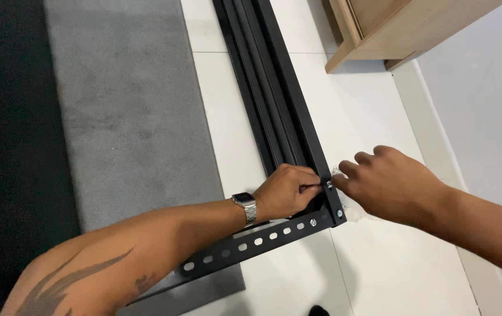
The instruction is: The person assembles a metal shelving unit by inserting bolts into pre-drilled holes at the corners of the frame and tightening them by hand and with a screwdriver.
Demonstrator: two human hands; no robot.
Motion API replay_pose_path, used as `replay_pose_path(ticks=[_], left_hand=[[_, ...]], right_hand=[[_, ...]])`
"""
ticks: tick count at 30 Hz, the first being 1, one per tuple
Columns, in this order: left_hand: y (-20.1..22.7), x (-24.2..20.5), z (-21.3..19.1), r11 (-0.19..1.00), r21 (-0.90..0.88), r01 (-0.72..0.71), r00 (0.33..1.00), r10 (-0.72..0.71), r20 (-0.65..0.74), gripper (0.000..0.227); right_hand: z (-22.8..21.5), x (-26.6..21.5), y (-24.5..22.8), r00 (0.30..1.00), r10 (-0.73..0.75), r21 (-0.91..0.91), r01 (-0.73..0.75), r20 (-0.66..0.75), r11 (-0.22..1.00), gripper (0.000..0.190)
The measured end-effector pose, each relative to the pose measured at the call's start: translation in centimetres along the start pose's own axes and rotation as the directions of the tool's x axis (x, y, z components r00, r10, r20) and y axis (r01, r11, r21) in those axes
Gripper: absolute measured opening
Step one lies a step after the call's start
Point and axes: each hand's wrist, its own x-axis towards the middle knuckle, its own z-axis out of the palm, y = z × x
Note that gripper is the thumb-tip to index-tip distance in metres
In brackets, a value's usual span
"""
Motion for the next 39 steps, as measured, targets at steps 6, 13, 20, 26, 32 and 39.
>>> replay_pose_path(ticks=[6,13,20,26,32,39], left_hand=[[-0.3,-0.2,0.3,1.000,-0.021,-0.001,1.000,0.001,0.007,0.032],[-0.5,-0.2,0.4,1.000,-0.014,0.020,1.000,-0.020,-0.002,0.028],[0.1,0.1,-0.3,0.999,-0.016,0.035,0.999,-0.034,0.041,0.036],[-0.1,-0.3,0.2,1.000,-0.013,0.012,1.000,-0.012,0.010,0.034],[-2.6,-0.5,1.4,0.996,-0.085,0.020,1.000,-0.019,0.005,0.016],[-3.5,-0.6,1.5,0.986,-0.165,0.003,1.000,-0.001,0.014,0.022]], right_hand=[[-0.9,1.7,-0.7,0.952,0.094,0.157,-0.144,0.291,0.977,0.022],[-4.5,3.7,0.1,0.722,0.372,0.574,-0.691,0.583,0.439,0.045],[-0.9,0.1,0.8,0.970,0.167,0.366,-0.222,0.175,0.904,0.011],[0.1,0.9,0.5,0.990,-0.031,0.118,0.015,0.136,0.993,0.029],[-5.7,2.5,-0.8,0.770,0.404,0.539,-0.635,0.493,0.554,0.035],[-5.6,0.8,-0.3,0.929,0.233,0.470,-0.350,0.289,0.810,0.029]])
